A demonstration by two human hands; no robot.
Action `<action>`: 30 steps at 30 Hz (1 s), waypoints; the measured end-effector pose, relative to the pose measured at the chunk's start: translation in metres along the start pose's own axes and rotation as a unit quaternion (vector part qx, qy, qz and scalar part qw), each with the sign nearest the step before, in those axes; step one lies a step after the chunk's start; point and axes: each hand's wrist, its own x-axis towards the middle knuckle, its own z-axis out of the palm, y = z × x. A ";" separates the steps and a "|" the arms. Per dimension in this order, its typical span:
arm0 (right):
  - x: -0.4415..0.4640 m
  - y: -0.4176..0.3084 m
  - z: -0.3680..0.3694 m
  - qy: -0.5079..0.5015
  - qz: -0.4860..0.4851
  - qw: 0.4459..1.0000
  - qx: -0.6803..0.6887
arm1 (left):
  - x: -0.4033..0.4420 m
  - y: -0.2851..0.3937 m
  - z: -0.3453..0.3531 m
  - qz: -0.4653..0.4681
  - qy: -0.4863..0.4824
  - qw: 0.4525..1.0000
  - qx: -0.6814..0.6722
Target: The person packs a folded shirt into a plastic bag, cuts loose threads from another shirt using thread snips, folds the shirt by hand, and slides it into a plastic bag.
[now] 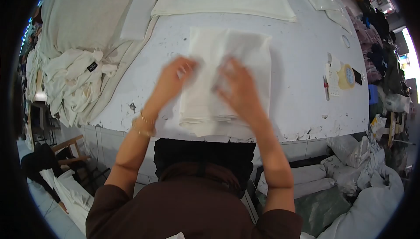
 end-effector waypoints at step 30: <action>-0.028 -0.085 0.066 0.104 0.021 0.994 0.031 | 0.141 -0.054 -0.001 -0.207 0.016 0.950 -0.232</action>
